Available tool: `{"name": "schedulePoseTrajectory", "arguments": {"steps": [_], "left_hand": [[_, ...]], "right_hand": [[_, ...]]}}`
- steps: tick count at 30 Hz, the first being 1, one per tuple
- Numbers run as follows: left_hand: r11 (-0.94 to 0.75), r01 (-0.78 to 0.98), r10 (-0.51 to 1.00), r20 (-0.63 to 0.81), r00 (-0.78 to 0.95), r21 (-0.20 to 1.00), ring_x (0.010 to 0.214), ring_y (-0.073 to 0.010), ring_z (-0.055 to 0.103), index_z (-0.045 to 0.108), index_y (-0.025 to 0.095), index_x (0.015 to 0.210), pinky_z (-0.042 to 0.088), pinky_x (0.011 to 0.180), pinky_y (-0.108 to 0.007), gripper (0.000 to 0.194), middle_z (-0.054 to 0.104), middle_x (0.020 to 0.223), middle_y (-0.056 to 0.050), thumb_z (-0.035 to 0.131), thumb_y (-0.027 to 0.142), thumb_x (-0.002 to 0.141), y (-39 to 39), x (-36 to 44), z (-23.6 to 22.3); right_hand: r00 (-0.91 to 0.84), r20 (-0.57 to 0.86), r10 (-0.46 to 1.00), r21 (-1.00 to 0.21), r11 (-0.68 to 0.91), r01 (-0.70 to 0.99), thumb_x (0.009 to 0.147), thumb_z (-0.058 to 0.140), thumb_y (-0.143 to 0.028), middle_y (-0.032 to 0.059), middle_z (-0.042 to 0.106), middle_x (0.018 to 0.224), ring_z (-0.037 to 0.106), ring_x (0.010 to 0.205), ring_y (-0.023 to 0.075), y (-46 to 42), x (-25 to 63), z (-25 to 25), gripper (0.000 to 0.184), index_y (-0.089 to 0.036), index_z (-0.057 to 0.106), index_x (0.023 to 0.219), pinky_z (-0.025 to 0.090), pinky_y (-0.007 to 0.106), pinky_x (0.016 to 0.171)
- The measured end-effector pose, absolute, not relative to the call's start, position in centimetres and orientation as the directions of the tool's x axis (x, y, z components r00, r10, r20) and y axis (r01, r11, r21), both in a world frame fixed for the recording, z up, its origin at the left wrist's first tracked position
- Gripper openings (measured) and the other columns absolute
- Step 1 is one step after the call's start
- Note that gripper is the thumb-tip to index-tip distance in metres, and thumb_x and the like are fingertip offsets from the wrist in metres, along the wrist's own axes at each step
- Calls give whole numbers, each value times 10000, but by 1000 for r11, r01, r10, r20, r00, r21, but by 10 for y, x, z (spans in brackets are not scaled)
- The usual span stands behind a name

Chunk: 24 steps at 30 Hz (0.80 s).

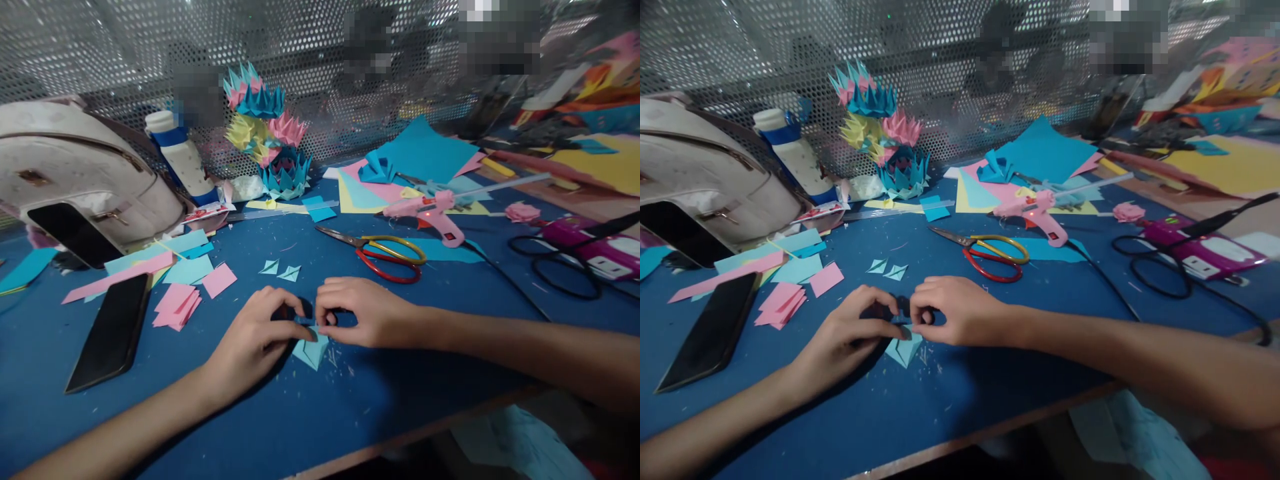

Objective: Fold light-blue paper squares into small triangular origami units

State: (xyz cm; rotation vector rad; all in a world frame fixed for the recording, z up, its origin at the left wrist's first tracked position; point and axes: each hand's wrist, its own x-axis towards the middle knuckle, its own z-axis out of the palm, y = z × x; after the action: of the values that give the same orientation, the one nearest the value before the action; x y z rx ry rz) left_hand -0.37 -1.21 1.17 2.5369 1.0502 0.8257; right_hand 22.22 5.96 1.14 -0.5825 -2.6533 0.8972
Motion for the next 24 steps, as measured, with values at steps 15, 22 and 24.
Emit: {"name": "schedulePoseTrajectory", "arguments": {"steps": [15, 22, 24], "left_hand": [[-722, 687, 611, 393, 687, -81, 1172, -211, 557, 638, 179, 1279, 374, 1049, -367, 416, 660, 1278, -44, 282, 193, 1063, -58, 5, -6], [-699, 705, 624, 378, 684, -120, 1125, -212, 595, 657, 201, 1257, 461, 954, -346, 477, 684, 1211, -84, 220, 190, 1066, -57, 4, 1], [-694, 716, 636, 400, 660, -79, 1124, -221, 598, 657, 208, 1260, 430, 995, -376, 451, 688, 1204, -80, 250, 217, 1067, -58, 5, -3]], "right_hand": [[-822, 286, 492, -591, 766, 253, 861, 676, -175, -31, 652, 778, 557, 745, 103, 58, 225, 1, 57, -180, 653, 810, 375, 237, 712], [-812, 266, 520, -560, 768, 309, 845, 669, -165, -46, 658, 754, 579, 710, 96, 55, 223, 3, 77, -199, 668, 777, 369, 230, 671], [-810, 276, 518, -539, 781, 316, 852, 660, -175, -43, 653, 742, 567, 700, 98, 54, 222, 2, 88, -200, 660, 768, 359, 235, 667]]}}
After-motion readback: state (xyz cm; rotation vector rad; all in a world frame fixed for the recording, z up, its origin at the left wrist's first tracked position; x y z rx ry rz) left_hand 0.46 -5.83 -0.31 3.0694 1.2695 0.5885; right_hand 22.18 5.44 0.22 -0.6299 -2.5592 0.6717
